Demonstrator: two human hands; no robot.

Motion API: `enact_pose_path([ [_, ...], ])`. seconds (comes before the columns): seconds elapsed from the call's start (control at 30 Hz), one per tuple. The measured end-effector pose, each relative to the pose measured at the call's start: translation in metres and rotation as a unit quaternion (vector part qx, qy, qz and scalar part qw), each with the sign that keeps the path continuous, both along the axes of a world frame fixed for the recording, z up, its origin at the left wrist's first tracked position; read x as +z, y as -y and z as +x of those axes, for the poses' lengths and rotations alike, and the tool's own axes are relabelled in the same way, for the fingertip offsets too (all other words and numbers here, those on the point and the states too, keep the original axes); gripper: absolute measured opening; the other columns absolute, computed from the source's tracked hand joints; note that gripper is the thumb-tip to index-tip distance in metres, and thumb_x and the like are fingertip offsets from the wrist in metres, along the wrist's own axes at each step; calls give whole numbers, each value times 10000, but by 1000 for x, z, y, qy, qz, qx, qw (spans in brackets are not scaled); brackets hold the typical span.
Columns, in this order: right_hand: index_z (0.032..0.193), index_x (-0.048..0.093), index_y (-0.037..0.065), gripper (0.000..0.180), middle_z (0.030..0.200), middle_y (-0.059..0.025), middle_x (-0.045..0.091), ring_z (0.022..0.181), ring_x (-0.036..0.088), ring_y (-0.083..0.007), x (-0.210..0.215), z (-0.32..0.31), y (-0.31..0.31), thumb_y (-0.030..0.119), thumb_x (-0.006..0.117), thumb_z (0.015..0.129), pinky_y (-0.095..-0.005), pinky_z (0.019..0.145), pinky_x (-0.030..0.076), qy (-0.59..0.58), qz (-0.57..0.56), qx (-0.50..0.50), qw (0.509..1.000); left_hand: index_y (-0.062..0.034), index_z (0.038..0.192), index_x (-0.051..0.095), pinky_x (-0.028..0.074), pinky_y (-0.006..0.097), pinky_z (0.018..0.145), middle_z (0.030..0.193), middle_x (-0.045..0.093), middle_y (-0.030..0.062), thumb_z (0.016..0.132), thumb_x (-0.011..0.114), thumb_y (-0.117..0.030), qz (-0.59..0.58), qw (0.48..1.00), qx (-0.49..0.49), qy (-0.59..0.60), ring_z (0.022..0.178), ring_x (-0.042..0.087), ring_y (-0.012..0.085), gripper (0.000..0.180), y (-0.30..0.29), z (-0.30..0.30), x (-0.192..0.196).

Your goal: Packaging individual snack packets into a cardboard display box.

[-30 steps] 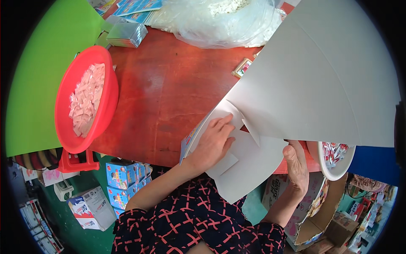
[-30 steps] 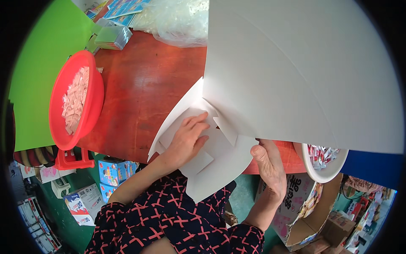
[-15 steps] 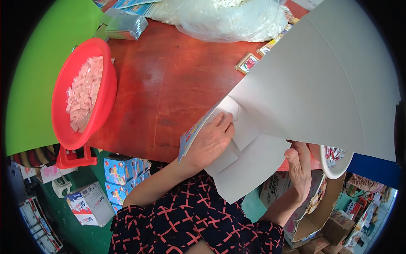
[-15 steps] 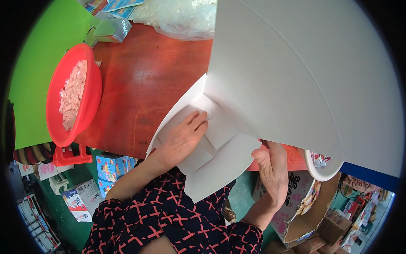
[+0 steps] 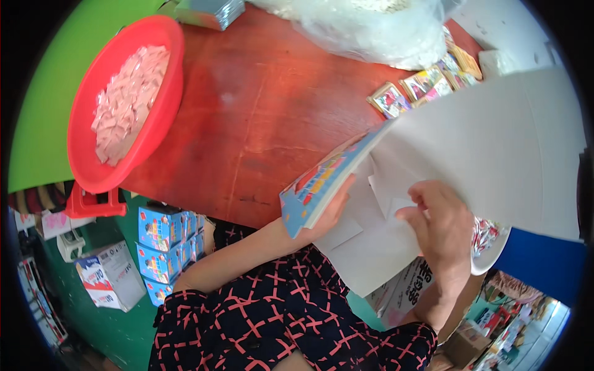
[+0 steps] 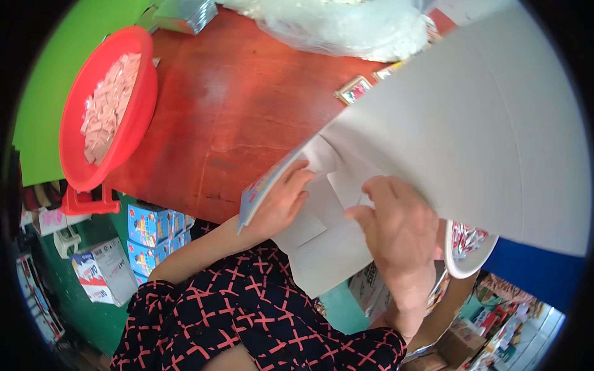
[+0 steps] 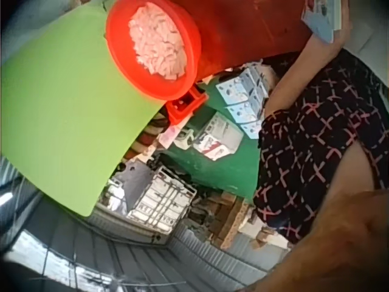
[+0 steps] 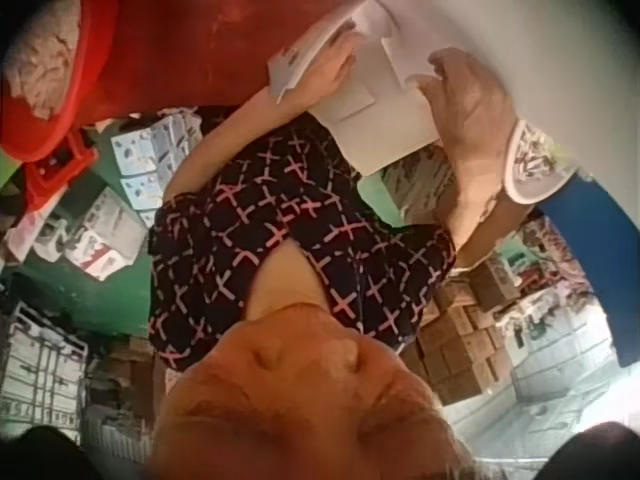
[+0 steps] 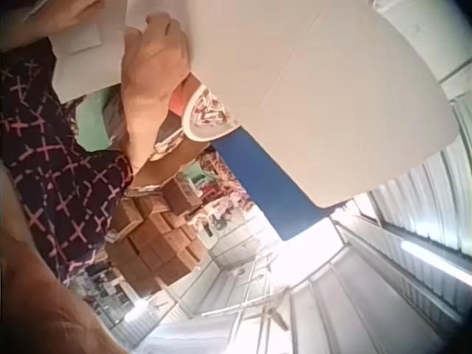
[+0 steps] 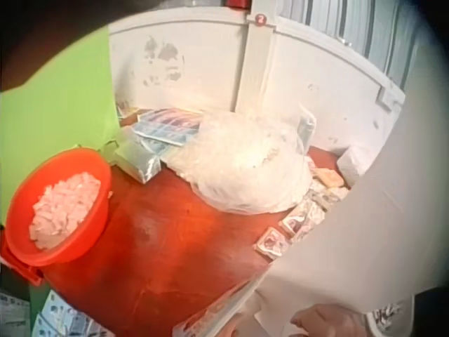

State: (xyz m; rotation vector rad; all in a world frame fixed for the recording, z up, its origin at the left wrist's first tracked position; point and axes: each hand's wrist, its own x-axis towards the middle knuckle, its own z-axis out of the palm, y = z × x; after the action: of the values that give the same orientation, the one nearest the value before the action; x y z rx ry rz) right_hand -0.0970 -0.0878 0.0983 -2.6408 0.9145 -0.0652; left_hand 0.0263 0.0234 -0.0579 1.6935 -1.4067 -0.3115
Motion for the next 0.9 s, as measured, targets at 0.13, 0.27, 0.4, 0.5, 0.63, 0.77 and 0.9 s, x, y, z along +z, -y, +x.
enact_pose_path([
  [0.13, 824, 573, 18, 334, 766, -125, 615, 740, 625, -282, -29, 20, 4, 263, 739, 670, -365, 610, 492, -208, -80, 111, 968, -28, 1093, 541, 467, 406, 786, 1133, 504, 225, 782, 573, -29, 45, 997, -5, -56, 970, 542, 360, 313, 8, -8, 0],
  [0.27, 815, 568, -15, 238, 704, -159, 621, 669, 629, -325, -45, 19, 14, 181, 684, 743, -386, 586, 502, -270, -84, 153, 947, -59, 1128, 548, 470, 378, 735, 1119, 478, 195, 811, 521, -78, -25, 999, -2, 28, 927, 521, 310, 319, 18, -7, 11],
  [0.4, 802, 558, -9, 109, 653, -172, 607, 616, 619, -348, -56, 13, 21, 93, 597, 790, -421, 568, 498, -227, -105, 136, 959, -86, 1184, 534, 463, 350, 705, 1094, 467, 168, 832, 486, -117, 106, 990, -11, 96, 908, 507, 268, 356, 16, -14, 32],
  [0.5, 793, 548, -8, 62, 656, -182, 604, 622, 617, -357, -56, 10, 19, 49, 534, 813, -433, 571, 499, -227, -110, 128, 959, -126, 1218, 525, 452, 327, 688, 1055, 464, 158, 820, 497, -147, 146, 964, -27, 221, 899, 495, 252, 399, 22, -21, 31],
  [0.63, 797, 544, -5, 106, 656, -157, 609, 645, 647, -298, -52, 11, 17, -47, 581, 708, -352, 585, 528, -224, -123, 137, 957, -85, 1092, 499, 466, 359, 682, 960, 514, 169, 804, 553, -173, 202, 951, -24, 232, 862, 532, 289, 306, 28, -22, 32],
  [0.77, 794, 546, 2, 132, 674, -156, 614, 653, 652, -286, -50, 9, 16, -57, 598, 688, -333, 581, 530, -215, -143, 161, 953, -22, 924, 507, 472, 374, 696, 882, 548, 157, 824, 551, -141, 119, 984, 47, 123, 825, 572, 275, 162, 29, -29, 23],
  [0.9, 795, 547, 2, 142, 681, -154, 615, 653, 652, -285, -48, 4, 19, -53, 608, 680, -327, 577, 531, -211, -144, 151, 955, -161, 1176, 470, 496, 334, 639, 1053, 470, 156, 748, 550, -154, 173, 923, -59, 340, 818, 520, 274, 435, 25, -18, 42],
])
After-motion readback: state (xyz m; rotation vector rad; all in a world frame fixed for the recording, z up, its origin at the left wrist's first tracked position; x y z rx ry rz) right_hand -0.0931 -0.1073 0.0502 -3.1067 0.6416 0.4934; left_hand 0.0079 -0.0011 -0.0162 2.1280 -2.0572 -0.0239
